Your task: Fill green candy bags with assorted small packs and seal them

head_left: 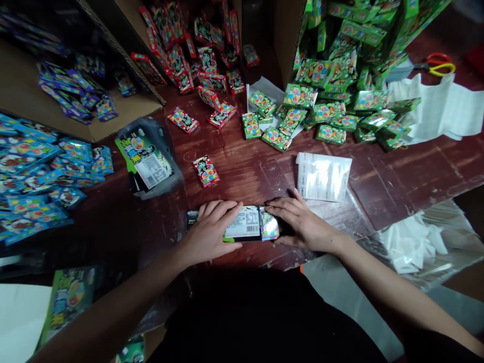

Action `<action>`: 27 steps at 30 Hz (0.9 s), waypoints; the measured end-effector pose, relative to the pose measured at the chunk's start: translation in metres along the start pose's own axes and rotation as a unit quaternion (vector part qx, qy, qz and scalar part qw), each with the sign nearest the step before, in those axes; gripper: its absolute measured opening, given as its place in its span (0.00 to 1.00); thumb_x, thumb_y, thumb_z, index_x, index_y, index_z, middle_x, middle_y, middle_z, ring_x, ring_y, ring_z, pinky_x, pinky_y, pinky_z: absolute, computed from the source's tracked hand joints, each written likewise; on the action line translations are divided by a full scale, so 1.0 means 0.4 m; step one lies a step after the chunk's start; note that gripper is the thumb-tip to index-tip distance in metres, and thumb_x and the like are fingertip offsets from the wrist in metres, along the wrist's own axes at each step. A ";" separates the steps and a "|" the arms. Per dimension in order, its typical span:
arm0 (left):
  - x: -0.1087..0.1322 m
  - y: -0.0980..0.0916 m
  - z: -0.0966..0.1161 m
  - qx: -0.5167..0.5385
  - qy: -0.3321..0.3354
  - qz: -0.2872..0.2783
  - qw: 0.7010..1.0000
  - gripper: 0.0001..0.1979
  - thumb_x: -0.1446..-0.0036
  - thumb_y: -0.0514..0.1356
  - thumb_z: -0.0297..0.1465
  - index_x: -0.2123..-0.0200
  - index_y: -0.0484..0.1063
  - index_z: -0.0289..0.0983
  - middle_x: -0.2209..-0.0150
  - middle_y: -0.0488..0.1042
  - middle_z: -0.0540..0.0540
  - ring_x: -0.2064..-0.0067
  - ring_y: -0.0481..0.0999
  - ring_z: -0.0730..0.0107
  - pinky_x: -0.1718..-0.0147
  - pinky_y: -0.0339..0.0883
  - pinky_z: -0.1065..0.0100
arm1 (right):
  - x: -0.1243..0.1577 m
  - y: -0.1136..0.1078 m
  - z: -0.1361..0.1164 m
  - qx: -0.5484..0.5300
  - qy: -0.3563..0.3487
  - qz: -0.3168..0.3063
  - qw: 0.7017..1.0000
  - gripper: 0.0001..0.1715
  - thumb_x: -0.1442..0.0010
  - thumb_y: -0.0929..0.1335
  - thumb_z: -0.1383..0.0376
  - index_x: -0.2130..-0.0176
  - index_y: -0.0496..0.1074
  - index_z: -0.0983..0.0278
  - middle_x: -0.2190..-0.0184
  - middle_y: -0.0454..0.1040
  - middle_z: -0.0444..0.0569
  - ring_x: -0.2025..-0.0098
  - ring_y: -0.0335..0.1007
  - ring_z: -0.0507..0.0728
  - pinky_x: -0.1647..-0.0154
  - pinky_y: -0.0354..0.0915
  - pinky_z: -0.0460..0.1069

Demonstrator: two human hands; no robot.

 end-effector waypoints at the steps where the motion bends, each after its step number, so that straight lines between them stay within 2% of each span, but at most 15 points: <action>1: 0.000 0.000 0.000 0.000 -0.003 0.002 1.000 0.49 0.48 0.70 0.42 0.29 0.49 0.46 0.37 0.64 0.40 0.39 0.63 0.45 0.40 0.55 0.47 | -0.005 0.000 0.002 0.002 -0.003 -0.003 1.000 0.45 0.39 0.72 0.52 0.30 0.55 0.60 0.35 0.65 0.58 0.33 0.58 0.68 0.28 0.31 0.75; 5: 0.008 -0.003 0.000 -0.009 -0.030 0.014 0.999 0.48 0.49 0.70 0.44 0.30 0.51 0.43 0.38 0.65 0.39 0.40 0.64 0.45 0.41 0.56 0.47 | -0.015 -0.008 0.000 0.011 -0.009 -0.021 1.000 0.46 0.39 0.72 0.54 0.29 0.54 0.58 0.35 0.66 0.56 0.34 0.60 0.67 0.28 0.30 0.75; 10: 0.007 -0.012 -0.003 0.008 0.014 -0.014 1.000 0.45 0.46 0.69 0.40 0.30 0.52 0.45 0.37 0.64 0.40 0.38 0.63 0.47 0.39 0.55 0.49 | -0.030 -0.026 -0.003 0.031 -0.025 -0.042 0.998 0.44 0.38 0.71 0.53 0.29 0.54 0.56 0.33 0.65 0.52 0.34 0.59 0.66 0.28 0.29 0.74; 18: 0.007 -0.018 -0.007 -0.001 -0.013 -0.008 1.000 0.47 0.48 0.70 0.41 0.30 0.52 0.43 0.37 0.64 0.40 0.39 0.63 0.47 0.40 0.56 0.48 | -0.032 -0.028 0.009 0.044 -0.011 0.002 0.999 0.46 0.38 0.71 0.52 0.29 0.53 0.58 0.35 0.68 0.54 0.35 0.61 0.66 0.28 0.28 0.74; 24: 0.017 -0.010 0.003 -0.008 -0.072 0.018 0.997 0.48 0.50 0.72 0.44 0.31 0.55 0.40 0.39 0.65 0.40 0.42 0.64 0.47 0.43 0.59 0.50 | -0.001 -0.036 -0.016 0.116 0.121 0.106 0.980 0.40 0.37 0.70 0.52 0.33 0.59 0.63 0.40 0.69 0.59 0.39 0.65 0.70 0.29 0.31 0.77; 27: 0.012 -0.002 0.015 -0.013 -0.079 0.033 0.996 0.48 0.50 0.72 0.43 0.31 0.54 0.40 0.39 0.65 0.39 0.41 0.64 0.46 0.44 0.60 0.50 | -0.006 -0.012 -0.045 0.102 0.123 0.092 0.983 0.41 0.37 0.70 0.49 0.33 0.60 0.61 0.41 0.71 0.58 0.40 0.65 0.71 0.30 0.28 0.78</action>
Point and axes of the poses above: each hand's wrist, its own x-axis away from the middle knuckle, its own y-axis out of the palm, z = x × y, the point moved 1 cm from there along -x, towards the middle knuckle
